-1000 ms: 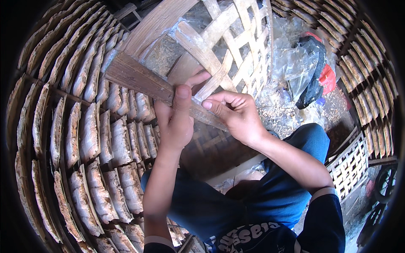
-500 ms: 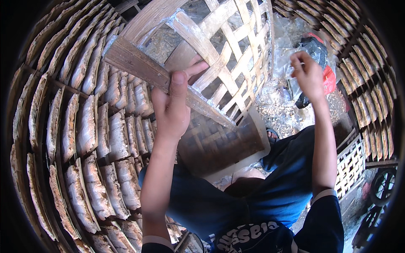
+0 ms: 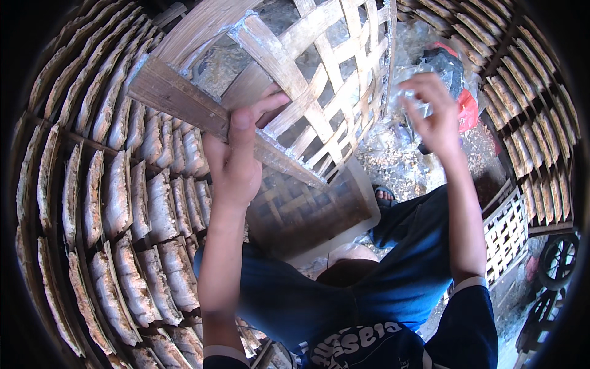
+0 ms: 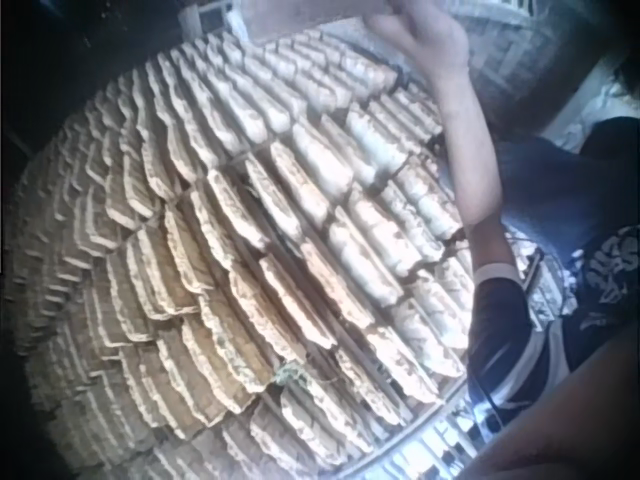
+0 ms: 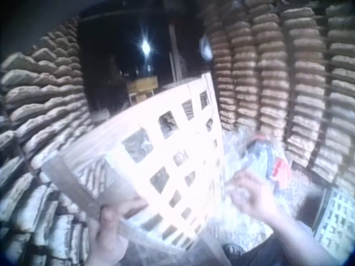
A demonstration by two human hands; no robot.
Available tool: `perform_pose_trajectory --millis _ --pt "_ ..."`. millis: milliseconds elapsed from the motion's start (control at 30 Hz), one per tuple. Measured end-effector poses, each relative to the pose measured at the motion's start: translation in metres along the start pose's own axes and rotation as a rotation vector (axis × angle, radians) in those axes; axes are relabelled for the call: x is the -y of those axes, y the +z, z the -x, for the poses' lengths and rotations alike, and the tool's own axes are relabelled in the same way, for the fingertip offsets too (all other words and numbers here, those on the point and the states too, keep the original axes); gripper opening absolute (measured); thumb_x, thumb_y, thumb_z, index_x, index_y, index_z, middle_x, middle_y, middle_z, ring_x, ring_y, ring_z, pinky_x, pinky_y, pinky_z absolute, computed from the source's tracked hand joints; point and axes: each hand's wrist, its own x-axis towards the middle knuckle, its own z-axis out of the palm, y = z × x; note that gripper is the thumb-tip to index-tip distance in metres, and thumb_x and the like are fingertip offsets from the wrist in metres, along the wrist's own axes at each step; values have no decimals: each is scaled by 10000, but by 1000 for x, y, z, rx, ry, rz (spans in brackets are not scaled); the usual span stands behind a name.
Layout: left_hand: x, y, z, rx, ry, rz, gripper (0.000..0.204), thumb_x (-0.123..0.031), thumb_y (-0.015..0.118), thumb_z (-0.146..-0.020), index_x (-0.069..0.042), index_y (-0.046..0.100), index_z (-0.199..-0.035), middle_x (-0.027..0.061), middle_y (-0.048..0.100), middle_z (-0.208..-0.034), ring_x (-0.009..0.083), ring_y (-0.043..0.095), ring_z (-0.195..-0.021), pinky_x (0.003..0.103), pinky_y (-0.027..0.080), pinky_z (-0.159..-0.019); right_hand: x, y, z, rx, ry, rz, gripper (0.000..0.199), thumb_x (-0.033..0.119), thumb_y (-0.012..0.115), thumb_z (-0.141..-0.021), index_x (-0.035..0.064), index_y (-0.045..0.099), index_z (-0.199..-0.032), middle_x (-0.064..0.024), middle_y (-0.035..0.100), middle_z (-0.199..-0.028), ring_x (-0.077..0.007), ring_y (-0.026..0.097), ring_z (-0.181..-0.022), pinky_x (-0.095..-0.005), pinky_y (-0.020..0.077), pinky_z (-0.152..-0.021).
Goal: The person assembles wooden lattice trays by placing a plastic sheet inside, filling them with grain, and stacking them. The person repeats this process for multiple trays.
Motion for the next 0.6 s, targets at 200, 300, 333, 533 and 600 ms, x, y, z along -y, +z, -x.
perform_pose_trajectory --millis 200,300,333,533,600 --pt "-4 7 5 -23 -34 37 606 -416 483 -1085 159 640 -1191 245 631 -1298 269 623 -1199 399 497 -1045 98 64 14 134 -373 -249 249 187 805 -817 76 755 -1034 -61 675 -946 -234 677 -882 -362 544 -740" --pt "-4 7 5 -8 -18 34 614 -426 487 -1082 162 636 -1184 243 630 -1292 268 620 -1195 397 498 -1040 105 73 14 146 -341 -273 244 165 810 -799 72 760 -1019 -62 667 -919 -233 670 -834 -362 533 -695" --pt "-4 5 5 -14 -15 42 615 -428 491 -1080 161 635 -1182 243 632 -1288 268 621 -1194 397 499 -1037 105 77 15 134 -330 -308 246 155 814 -793 66 764 -1016 -63 668 -911 -234 668 -817 -363 532 -685" --pt "-1 0 9 -12 -17 113 575 -404 502 -1078 146 637 -1176 235 643 -1268 274 625 -1188 401 502 -1025 99 95 18 77 -435 -401 261 87 832 -743 24 781 -991 -67 681 -891 -241 659 -759 -360 531 -635" --pt "1 -6 8 27 17 74 550 -388 503 -1080 134 638 -1186 230 647 -1261 277 630 -1179 400 508 -1021 97 97 18 81 -450 -420 253 76 831 -738 17 782 -979 -68 686 -890 -243 661 -756 -359 534 -630"
